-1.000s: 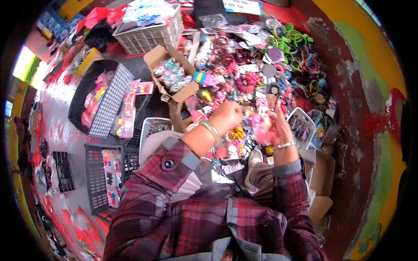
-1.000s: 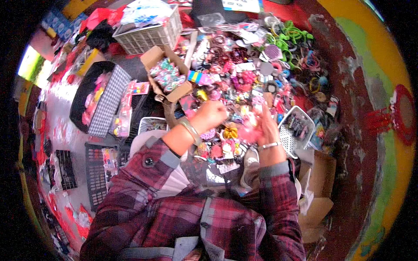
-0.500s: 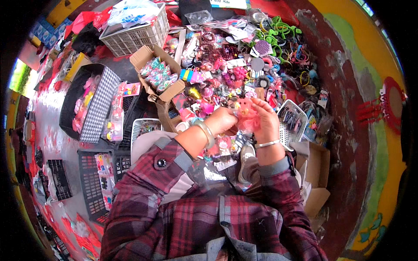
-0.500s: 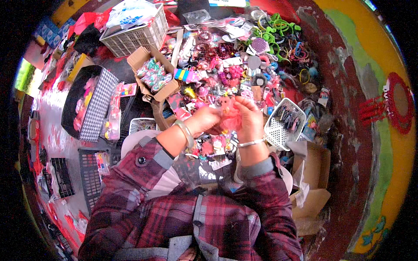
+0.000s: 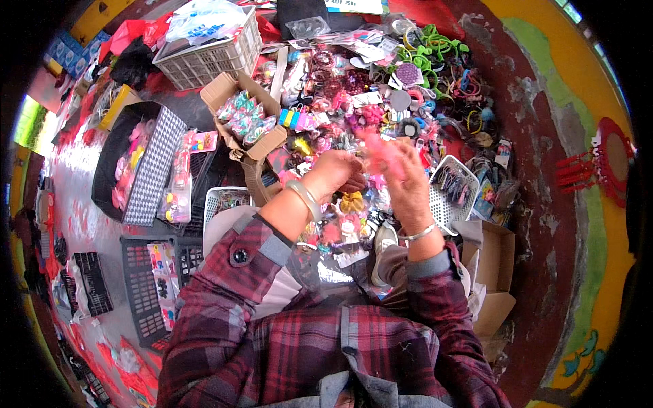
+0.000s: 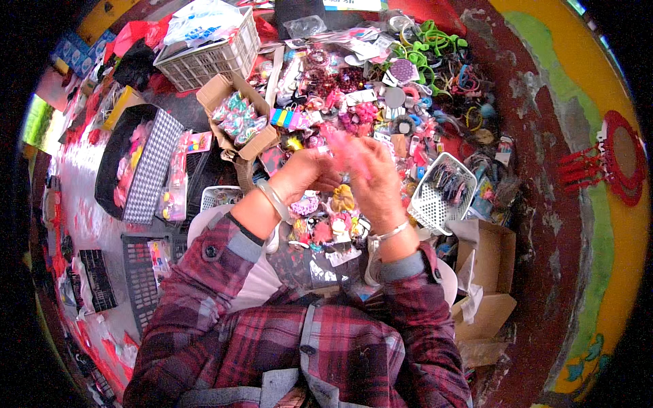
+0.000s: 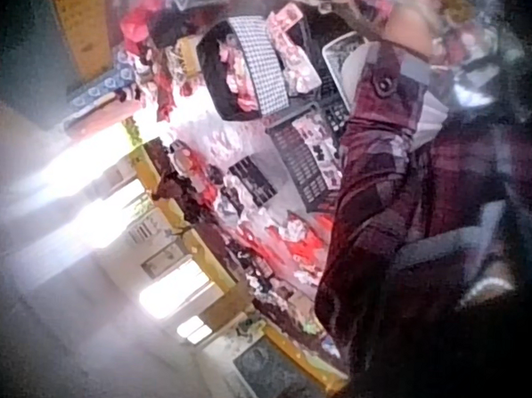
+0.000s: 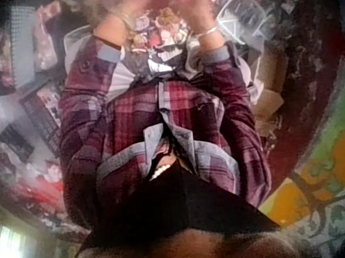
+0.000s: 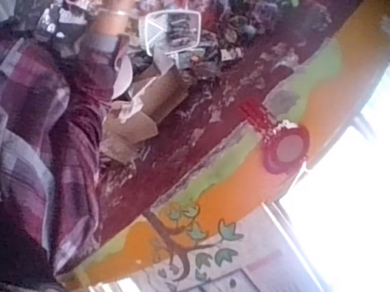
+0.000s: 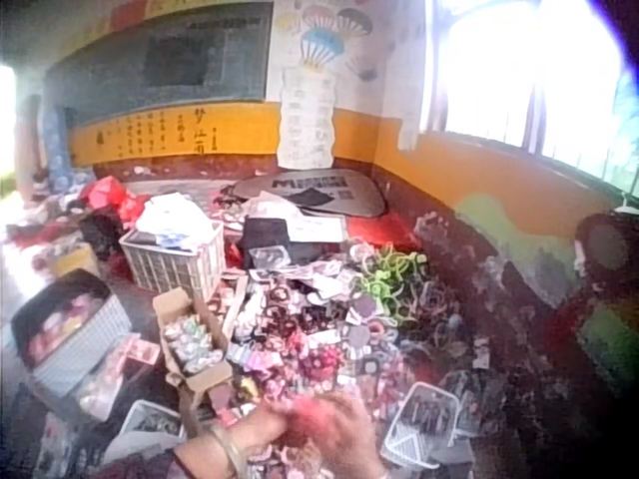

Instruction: The person sorts through a large pile of hair accessories, picking up items like hair clips and scrunchies. They place selected items into small plastic bags and organize them into baskets and boxes on the floor.

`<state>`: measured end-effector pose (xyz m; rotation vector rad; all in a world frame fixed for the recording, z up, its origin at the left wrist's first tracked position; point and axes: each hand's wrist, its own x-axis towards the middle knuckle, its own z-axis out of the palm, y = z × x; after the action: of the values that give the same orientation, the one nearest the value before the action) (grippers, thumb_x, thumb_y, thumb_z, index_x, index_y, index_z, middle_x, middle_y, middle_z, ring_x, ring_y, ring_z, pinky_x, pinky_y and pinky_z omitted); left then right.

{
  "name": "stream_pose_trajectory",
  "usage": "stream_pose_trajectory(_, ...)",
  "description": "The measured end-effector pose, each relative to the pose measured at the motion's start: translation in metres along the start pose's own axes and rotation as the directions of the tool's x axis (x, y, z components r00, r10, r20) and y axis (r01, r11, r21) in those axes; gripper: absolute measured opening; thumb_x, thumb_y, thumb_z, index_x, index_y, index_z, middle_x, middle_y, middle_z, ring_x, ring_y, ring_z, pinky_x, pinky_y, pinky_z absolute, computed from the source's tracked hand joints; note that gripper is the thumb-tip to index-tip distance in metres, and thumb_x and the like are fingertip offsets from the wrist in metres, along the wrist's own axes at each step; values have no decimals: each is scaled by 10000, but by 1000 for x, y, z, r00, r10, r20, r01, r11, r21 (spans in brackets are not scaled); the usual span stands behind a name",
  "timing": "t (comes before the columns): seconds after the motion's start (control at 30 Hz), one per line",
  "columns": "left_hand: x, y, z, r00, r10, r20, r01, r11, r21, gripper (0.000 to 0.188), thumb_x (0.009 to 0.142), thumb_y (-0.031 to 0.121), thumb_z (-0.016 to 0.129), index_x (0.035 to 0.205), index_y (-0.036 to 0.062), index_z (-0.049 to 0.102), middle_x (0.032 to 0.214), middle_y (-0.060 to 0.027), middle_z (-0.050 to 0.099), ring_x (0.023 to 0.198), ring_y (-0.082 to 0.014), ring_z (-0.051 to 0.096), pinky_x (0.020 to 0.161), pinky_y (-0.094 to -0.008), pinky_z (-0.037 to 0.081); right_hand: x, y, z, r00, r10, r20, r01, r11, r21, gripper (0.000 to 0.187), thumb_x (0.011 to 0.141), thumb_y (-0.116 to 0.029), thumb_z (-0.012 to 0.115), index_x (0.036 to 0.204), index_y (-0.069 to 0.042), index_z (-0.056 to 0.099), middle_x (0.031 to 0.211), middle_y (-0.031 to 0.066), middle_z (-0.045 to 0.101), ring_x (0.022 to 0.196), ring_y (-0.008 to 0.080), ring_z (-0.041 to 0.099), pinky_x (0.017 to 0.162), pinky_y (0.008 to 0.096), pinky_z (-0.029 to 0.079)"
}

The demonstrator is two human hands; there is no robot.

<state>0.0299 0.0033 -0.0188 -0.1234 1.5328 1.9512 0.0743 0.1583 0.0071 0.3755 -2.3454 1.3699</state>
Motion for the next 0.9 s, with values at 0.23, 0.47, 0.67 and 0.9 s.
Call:
stream_pose_trajectory(0.23,8,-14,-7,830,554,-59,-323,564,760,182,728,224,571,758,79,675,716,-157,620,694,-342,603,634,-415,480,8,-11,-48,981,187,-44,-168,945,281,279,816,-1,589,1093,-15,556,999,28,598,851,103,567,746,241,464)
stream_pose_trajectory(0.47,7,-9,-1,784,615,90,-385,366,847,181,735,200,537,687,65,648,708,-184,600,679,-379,580,614,-457,468,4,-22,-40,998,-16,57,27,977,-213,176,700,-2,656,874,-19,636,827,118,622,769,255,607,669,300,476)
stream_pose_trajectory(0.67,8,-14,0,783,619,53,-372,399,838,210,741,204,523,695,40,646,695,-203,592,672,-385,582,628,-470,465,7,-25,-35,982,-188,0,168,877,-450,147,704,-39,650,850,-33,633,780,105,604,714,287,578,629,352,469)
stream_pose_trajectory(0.9,2,-5,4,830,554,56,-345,434,832,260,753,234,508,713,13,640,694,-228,583,676,-400,582,644,-471,469,6,-19,-31,954,-258,154,300,795,-527,131,673,-69,617,803,-56,621,760,74,585,730,263,548,651,356,445)
